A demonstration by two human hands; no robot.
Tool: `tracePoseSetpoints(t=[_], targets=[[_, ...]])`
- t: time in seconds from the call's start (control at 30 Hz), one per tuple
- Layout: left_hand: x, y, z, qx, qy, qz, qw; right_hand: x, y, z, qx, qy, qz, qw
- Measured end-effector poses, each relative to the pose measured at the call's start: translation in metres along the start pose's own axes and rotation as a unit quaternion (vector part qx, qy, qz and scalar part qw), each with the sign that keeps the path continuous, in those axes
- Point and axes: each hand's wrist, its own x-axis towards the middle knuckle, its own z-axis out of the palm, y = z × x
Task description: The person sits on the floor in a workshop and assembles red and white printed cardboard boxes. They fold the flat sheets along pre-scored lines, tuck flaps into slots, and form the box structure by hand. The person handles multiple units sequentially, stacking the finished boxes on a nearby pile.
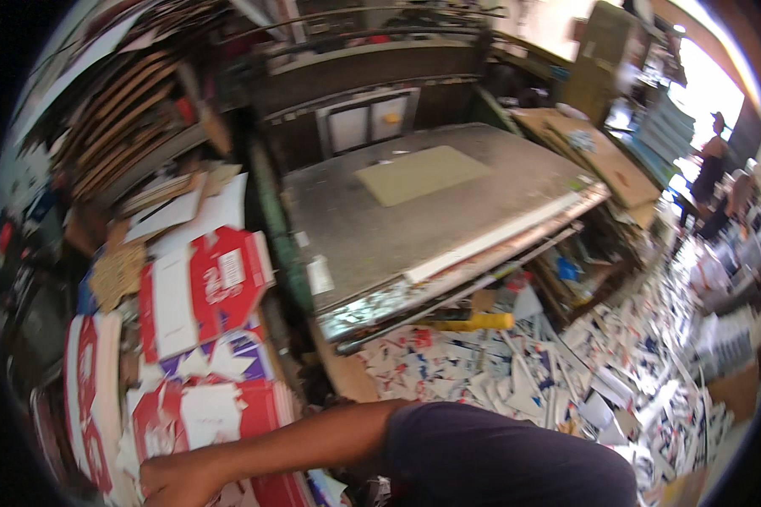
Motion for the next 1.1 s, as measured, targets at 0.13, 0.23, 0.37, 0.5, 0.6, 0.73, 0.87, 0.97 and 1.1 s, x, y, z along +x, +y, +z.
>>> tracePoseSetpoints(t=[0.13,0.23,0.37,0.5,0.6,0.73,0.87,0.97,1.1], targets=[[-0.021,-0.022,0.000,-0.010,-0.069,-0.044,0.997,0.018,-0.080,-0.054,0.008,0.133,0.067,0.989],[-0.011,-0.013,-0.002,0.009,-0.080,-0.060,0.995,0.030,-0.075,-0.061,0.059,0.355,0.177,0.916],[0.053,-0.023,0.030,0.004,-0.007,-0.077,0.997,0.033,-0.098,-0.107,0.235,0.490,0.257,0.799],[0.075,-0.049,0.026,-0.069,-0.017,-0.099,0.993,0.036,-0.127,-0.131,0.375,0.514,0.193,0.747],[0.085,-0.069,0.026,-0.106,-0.144,-0.155,0.972,0.034,-0.129,-0.107,0.341,0.514,0.189,0.764],[0.096,-0.077,0.020,-0.160,-0.228,-0.143,0.950,0.020,-0.184,-0.023,0.105,-0.289,0.185,0.933],[0.090,-0.070,0.014,-0.127,-0.215,-0.128,0.960,0.010,-0.150,-0.020,0.007,-0.035,0.239,0.970],[0.075,-0.059,0.004,-0.109,-0.205,-0.150,0.961,0.041,-0.134,-0.060,-0.124,0.324,0.201,0.916],[0.070,-0.051,0.012,-0.121,-0.068,-0.063,0.988,0.014,-0.092,-0.061,0.011,0.238,0.297,0.925]])
